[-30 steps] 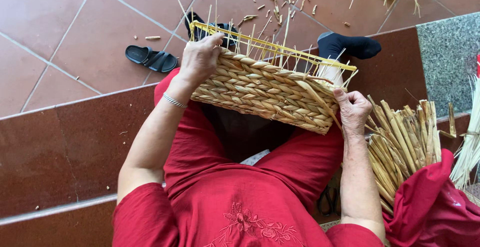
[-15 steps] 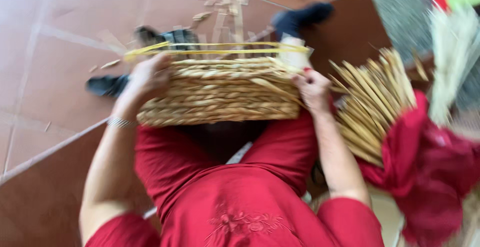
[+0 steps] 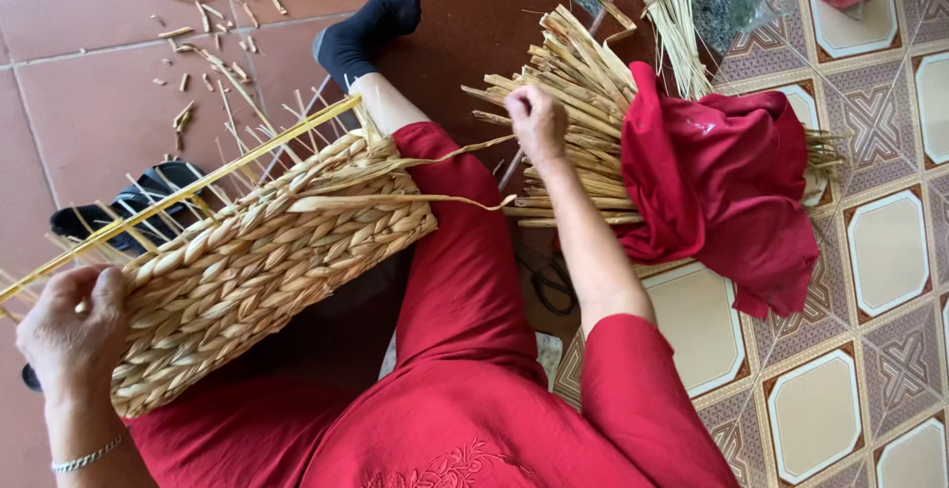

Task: The person sits on the floor weaving a water hyacinth basket around a bamboo frame, threading and tucking woven strands along the rim and sides, and pulling in new strands from a pile beside them to continue the weave.

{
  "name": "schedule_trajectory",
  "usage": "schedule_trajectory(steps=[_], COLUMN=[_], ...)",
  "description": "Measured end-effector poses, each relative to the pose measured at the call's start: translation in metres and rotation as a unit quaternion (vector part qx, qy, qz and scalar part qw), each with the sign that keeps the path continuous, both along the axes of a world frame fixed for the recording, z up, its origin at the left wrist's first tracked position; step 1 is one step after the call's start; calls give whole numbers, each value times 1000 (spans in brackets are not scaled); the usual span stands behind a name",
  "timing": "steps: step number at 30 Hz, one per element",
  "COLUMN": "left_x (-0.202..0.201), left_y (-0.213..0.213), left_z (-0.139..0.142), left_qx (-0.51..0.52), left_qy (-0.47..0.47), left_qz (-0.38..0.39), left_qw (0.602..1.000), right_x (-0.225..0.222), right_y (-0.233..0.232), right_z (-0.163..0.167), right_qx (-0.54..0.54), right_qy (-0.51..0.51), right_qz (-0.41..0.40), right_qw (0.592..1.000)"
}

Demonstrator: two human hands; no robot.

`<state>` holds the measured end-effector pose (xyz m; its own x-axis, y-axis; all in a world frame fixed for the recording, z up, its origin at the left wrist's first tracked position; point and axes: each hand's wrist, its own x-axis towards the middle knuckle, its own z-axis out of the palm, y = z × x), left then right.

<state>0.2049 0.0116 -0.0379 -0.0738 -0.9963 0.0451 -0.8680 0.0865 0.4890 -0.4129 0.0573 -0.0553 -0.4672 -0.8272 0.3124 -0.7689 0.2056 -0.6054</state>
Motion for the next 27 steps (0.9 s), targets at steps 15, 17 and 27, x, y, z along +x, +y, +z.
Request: schedule_trajectory(steps=[15, 17, 27], left_x=[-86, -107, -216], left_y=[5, 3, -24], left_z=[63, 52, 42], left_qx=[-288, -220, -101], left_qy=[-105, 31, 185], left_qz=[-32, -73, -140], left_qw=[951, 972, 968], right_x=[20, 45, 170], right_y=[-52, -49, -44], right_z=[12, 38, 113], right_qx=[-55, -22, -8], right_qy=[58, -157, -69], right_qz=[137, 177, 327], right_qw=[987, 971, 942])
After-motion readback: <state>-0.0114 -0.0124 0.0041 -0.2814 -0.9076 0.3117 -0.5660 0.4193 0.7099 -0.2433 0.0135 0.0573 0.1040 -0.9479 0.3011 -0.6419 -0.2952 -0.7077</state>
